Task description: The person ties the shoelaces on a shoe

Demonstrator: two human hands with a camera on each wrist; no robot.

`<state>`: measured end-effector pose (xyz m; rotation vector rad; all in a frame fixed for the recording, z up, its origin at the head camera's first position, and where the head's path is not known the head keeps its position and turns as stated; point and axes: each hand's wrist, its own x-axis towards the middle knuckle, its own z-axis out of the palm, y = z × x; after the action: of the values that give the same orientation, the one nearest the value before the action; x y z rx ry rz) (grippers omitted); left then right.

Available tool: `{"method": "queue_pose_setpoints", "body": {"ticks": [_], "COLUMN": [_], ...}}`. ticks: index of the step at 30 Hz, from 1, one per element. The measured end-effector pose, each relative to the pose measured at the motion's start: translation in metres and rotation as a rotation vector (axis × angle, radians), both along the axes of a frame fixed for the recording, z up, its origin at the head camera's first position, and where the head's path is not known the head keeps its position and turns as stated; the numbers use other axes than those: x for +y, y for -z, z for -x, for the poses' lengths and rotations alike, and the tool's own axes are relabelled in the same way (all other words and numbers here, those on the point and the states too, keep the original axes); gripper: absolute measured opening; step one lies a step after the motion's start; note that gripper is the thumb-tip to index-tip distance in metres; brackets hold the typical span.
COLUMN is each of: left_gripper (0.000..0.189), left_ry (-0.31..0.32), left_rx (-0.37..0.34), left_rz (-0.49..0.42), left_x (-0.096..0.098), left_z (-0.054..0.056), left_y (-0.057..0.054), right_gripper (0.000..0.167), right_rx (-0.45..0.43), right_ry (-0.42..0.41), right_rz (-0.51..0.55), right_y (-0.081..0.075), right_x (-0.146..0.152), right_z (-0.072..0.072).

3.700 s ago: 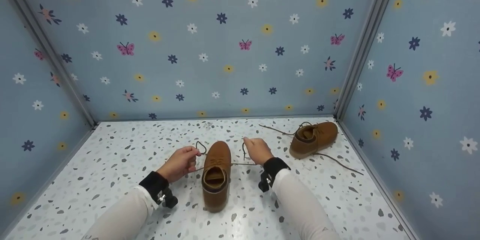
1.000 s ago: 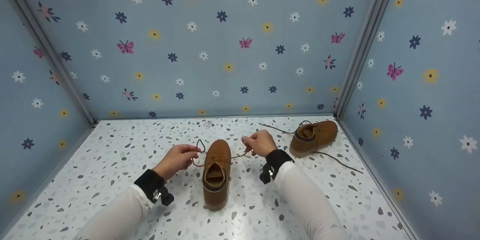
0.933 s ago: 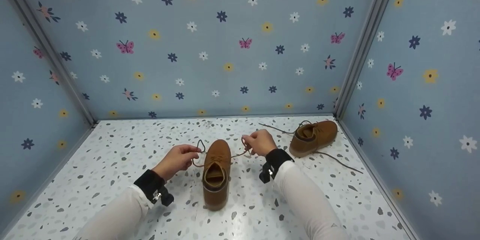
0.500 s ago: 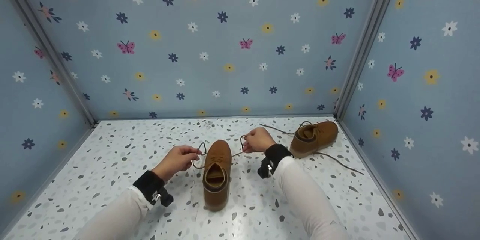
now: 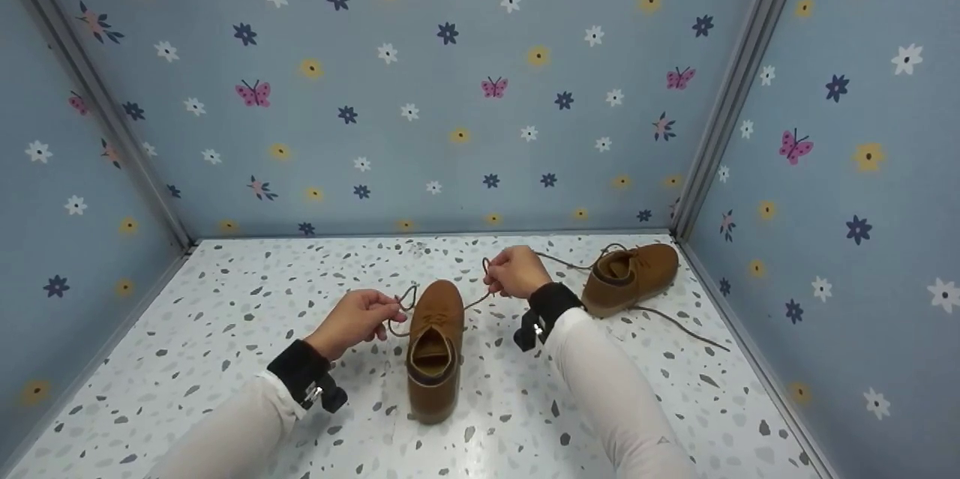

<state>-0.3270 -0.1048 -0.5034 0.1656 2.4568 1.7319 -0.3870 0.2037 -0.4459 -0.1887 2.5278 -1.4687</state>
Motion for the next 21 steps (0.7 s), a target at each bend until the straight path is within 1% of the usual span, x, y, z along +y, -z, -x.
{"method": "queue_pose_setpoints", "body": {"ticks": [5, 10, 16, 19, 21], "left_gripper": [0.016, 0.017, 0.022, 0.023, 0.023], "left_ry": [-0.006, -0.005, 0.021, 0.017, 0.016], "left_rx": [0.007, 0.032, 0.055, 0.058, 0.056], "left_rz": [0.014, 0.013, 0.022, 0.024, 0.027], "left_x": [0.002, 0.004, 0.004, 0.004, 0.004], "left_z": [0.0, -0.003, -0.006, -0.007, -0.008], "left_y": [-0.001, -0.003, -0.003, -0.003, -0.003], "right_gripper": [0.022, 0.018, 0.019, 0.019, 0.019], "right_rx": [0.064, 0.13, 0.209, 0.237, 0.251], "right_ry": [0.016, 0.012, -0.039, -0.069, -0.107], "right_rz": [0.004, -0.032, -0.1, -0.143, -0.163], "right_y": [-0.007, -0.018, -0.029, -0.032, -0.034], "right_x": [-0.009, -0.026, -0.054, -0.069, -0.079], "right_z": [0.003, 0.004, 0.003, 0.002, 0.0]}}
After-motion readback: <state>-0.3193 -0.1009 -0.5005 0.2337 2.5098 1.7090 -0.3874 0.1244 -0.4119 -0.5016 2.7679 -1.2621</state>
